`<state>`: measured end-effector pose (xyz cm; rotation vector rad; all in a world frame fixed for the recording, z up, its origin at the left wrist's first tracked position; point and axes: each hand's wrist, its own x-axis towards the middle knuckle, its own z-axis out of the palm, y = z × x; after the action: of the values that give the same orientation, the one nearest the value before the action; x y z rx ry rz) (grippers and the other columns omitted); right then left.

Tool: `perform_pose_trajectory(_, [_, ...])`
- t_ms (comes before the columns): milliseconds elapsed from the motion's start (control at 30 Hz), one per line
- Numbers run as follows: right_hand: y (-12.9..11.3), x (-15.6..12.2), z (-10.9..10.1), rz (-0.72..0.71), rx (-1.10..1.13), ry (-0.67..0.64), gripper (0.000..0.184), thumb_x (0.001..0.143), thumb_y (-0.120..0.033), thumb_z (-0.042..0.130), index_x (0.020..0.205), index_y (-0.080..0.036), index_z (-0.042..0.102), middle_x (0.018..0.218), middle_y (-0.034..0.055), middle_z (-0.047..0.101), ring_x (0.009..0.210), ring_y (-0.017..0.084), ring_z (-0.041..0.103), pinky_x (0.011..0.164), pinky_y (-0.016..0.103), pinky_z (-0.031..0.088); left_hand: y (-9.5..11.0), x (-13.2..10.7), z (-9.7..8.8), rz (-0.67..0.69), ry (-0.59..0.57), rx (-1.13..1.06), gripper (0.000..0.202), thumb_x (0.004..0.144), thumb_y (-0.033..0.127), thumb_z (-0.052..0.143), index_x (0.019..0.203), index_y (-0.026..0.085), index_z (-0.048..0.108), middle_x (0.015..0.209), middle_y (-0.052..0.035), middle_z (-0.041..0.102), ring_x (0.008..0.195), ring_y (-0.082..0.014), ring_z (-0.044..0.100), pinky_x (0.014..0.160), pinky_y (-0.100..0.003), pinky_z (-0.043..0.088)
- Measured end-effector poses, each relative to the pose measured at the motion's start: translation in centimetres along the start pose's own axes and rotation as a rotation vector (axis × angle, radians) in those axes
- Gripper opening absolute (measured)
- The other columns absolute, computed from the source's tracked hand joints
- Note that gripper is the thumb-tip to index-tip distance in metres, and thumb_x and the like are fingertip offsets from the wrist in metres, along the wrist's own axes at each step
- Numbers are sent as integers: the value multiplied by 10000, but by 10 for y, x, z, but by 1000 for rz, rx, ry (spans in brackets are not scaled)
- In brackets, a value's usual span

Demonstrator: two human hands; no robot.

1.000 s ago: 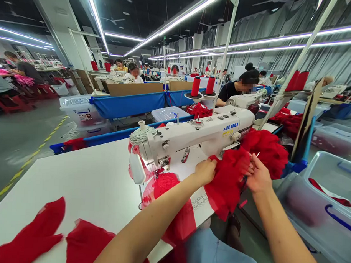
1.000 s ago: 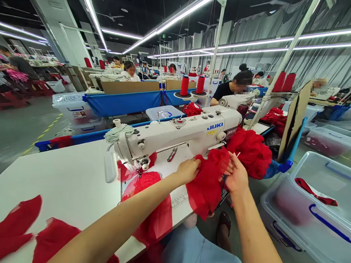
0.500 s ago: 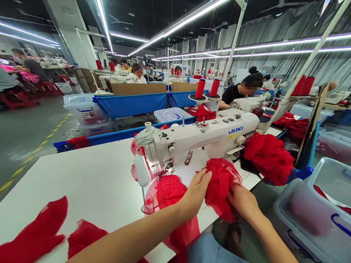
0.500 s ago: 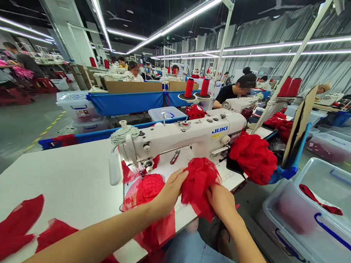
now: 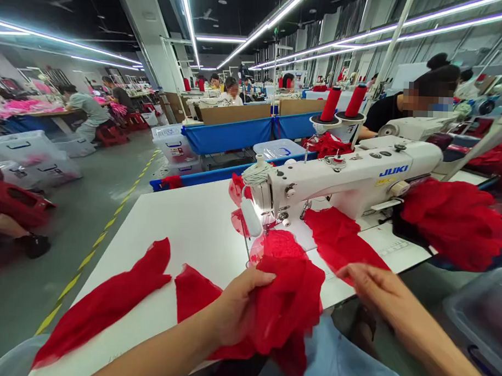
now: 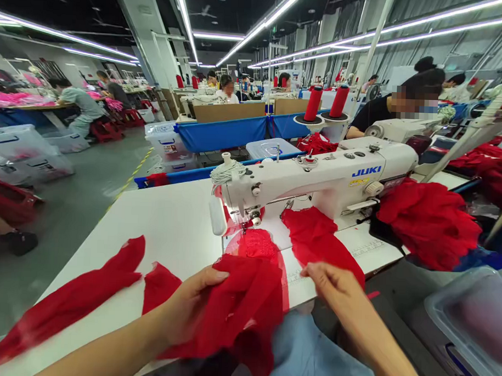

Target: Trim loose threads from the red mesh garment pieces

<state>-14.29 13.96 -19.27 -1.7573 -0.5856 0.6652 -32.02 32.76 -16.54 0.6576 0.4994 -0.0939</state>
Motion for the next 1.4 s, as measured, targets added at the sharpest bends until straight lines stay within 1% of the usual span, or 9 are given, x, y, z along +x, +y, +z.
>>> perform_pose_trajectory(100, [10, -21, 38, 258, 396, -300, 644, 641, -819, 604, 573, -195, 457, 458, -106, 253, 403, 29, 109, 368, 172, 93, -7, 7, -2, -36, -152, -53, 255, 608, 312, 681, 747, 100, 708, 727, -69, 719, 653, -170, 639, 681, -262, 490])
perform_pose_trajectory(233, [16, -27, 62, 208, 767, -195, 663, 563, -659, 805, 576, -211, 316, 478, -141, 171, 418, 11, 63, 358, 128, 106, -16, 10, -6, -27, -137, 43, 248, 616, 257, 627, 806, 108, 685, 744, -63, 694, 673, -169, 623, 700, -273, 475])
perform_pose_trajectory(400, [9, -30, 60, 57, 588, 57, 468, 637, -581, 801, 654, -214, 510, 459, -116, 246, 400, 46, 160, 346, 167, 230, -22, -3, -9, 376, 247, 707, 414, 738, 250, 681, 1147, 207, 627, 1002, -65, 652, 893, -211, 597, 811, -329, 471])
perform_pose_trajectory(500, [6, -38, 67, -85, 349, 5, 394, 734, -543, 739, 641, -186, 600, 508, -44, 416, 460, 81, 303, 403, 198, 288, -23, -12, -2, 596, 229, 903, 565, 770, 318, 720, 1306, 251, 551, 1257, -95, 585, 1162, -255, 507, 1016, -375, 379])
perform_pose_trajectory(600, [1, -47, 76, -158, 297, -89, 406, 766, -527, 710, 594, -172, 617, 570, -1, 511, 534, 107, 395, 501, 227, 372, -24, -8, 8, 353, 84, 680, 445, 770, 385, 733, 1163, 208, 621, 1084, -77, 670, 1015, -220, 598, 886, -326, 456])
perform_pose_trajectory(733, [-2, -46, 68, 26, 489, -68, 446, 686, -591, 759, 645, -169, 623, 497, -62, 376, 453, 51, 230, 420, 179, 267, -24, 10, 12, 92, 28, 177, 305, 685, 359, 816, 742, 152, 600, 694, 6, 627, 601, -92, 574, 594, -202, 446])
perform_pose_trajectory(900, [8, -31, 50, 147, 687, 126, 516, 598, -555, 826, 600, -201, 451, 499, -127, 161, 430, 29, 79, 337, 133, 149, -22, 24, 12, 270, 22, -96, 262, 743, 332, 789, 735, 143, 607, 778, -26, 673, 702, -117, 636, 706, -241, 522])
perform_pose_trajectory(1100, [17, -34, 62, 228, 516, 45, 522, 677, -643, 738, 645, -216, 440, 454, -132, 193, 418, 41, 115, 356, 146, 187, -22, 34, 13, 284, 39, -139, 253, 774, 324, 766, 765, 164, 570, 714, 15, 629, 639, -99, 609, 637, -214, 494])
perform_pose_trajectory(1400, [18, -43, 57, -259, -114, 312, 293, 773, -527, 673, 797, -235, 673, 573, -23, 517, 486, 130, 465, 494, 233, 433, -22, 30, 20, 306, 46, -169, 177, 845, 291, 686, 803, 161, 573, 757, -8, 661, 694, -121, 642, 716, -262, 525])
